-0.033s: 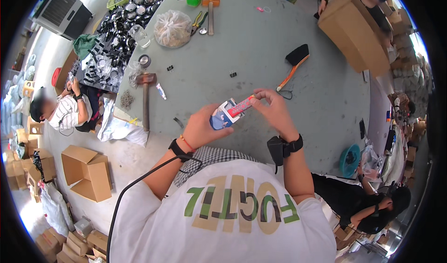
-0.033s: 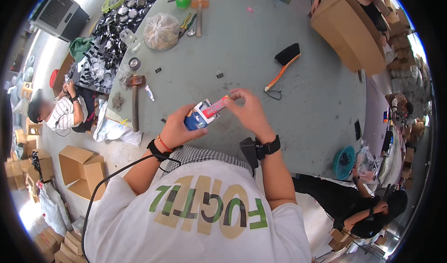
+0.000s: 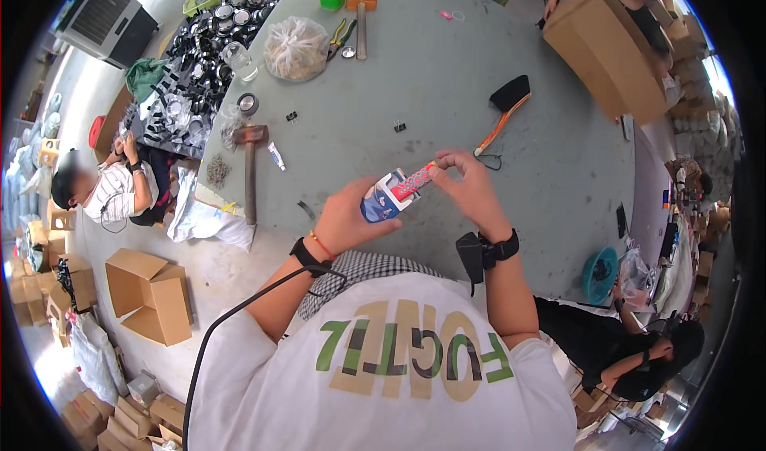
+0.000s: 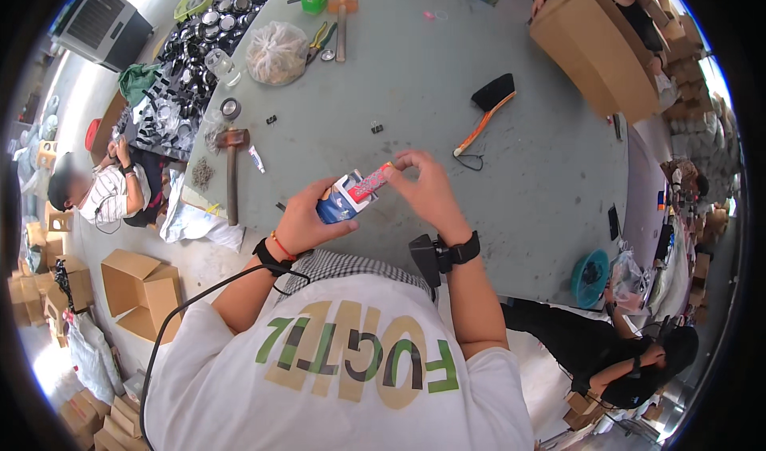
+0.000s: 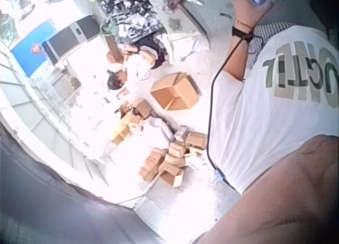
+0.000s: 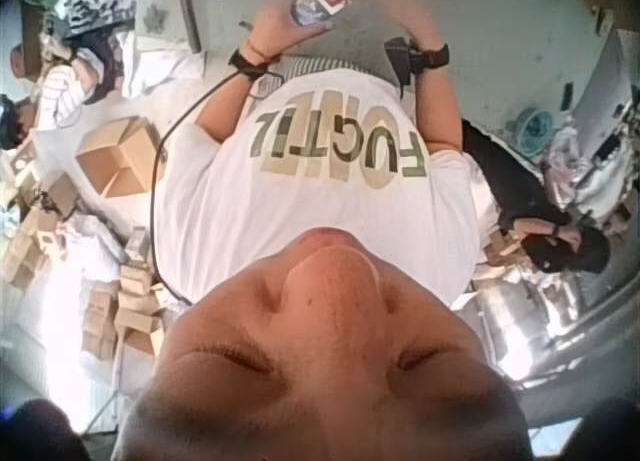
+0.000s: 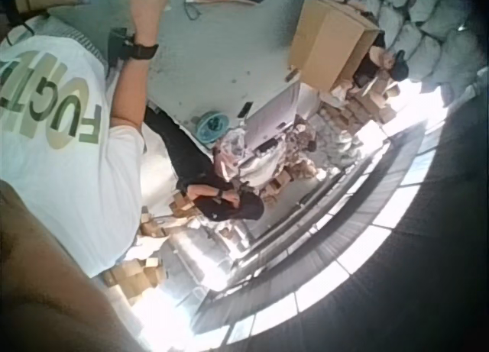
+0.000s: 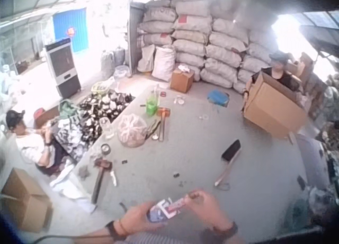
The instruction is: Organizing and cleaning manufactured parts at a workstation.
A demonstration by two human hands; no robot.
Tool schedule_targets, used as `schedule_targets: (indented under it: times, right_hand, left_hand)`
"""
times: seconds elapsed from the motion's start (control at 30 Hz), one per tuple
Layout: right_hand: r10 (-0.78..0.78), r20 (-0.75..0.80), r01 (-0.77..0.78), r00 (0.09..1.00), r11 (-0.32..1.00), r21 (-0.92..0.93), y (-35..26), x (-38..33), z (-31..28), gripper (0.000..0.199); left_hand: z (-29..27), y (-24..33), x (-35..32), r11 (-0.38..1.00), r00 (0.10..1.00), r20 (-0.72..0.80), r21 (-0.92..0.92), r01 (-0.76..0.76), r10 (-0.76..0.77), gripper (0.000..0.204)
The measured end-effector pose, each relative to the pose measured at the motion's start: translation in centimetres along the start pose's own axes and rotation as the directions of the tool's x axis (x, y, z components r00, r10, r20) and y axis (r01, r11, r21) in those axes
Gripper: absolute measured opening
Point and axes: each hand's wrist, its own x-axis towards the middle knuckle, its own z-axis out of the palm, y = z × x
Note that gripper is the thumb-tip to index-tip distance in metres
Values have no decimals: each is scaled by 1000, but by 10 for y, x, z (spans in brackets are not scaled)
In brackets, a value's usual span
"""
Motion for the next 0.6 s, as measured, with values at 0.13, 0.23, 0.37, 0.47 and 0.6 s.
schedule_targets:
  times: [0.13,0.23,0.37,0.47,0.6]
  right_hand:
    - [30,42,-28,999,999,-42,5,7,1,27]
    - [46,-5,-46,999,994,-95,8,10,6,26]
    - [-127,13,127,992,966,-224,-1,13,12,23]
    - [83,148,-63,985,988,-139,4,16,22,21]
    - [-129,-5,127,992,980,-151,-2,10,41,18]
  left_hand:
    - [3,-3,4,999,999,2,-24,35,-35,65]
    - [0,-2,8,999,999,-2,-27,40,-40,65]
    - [-1,-1,15,998,999,17,-43,47,-47,65]
    - [3,-5,20,999,1000,0,-40,15,-15,66]
    - [2,-13,23,998,997,-58,11,57,-56,63]
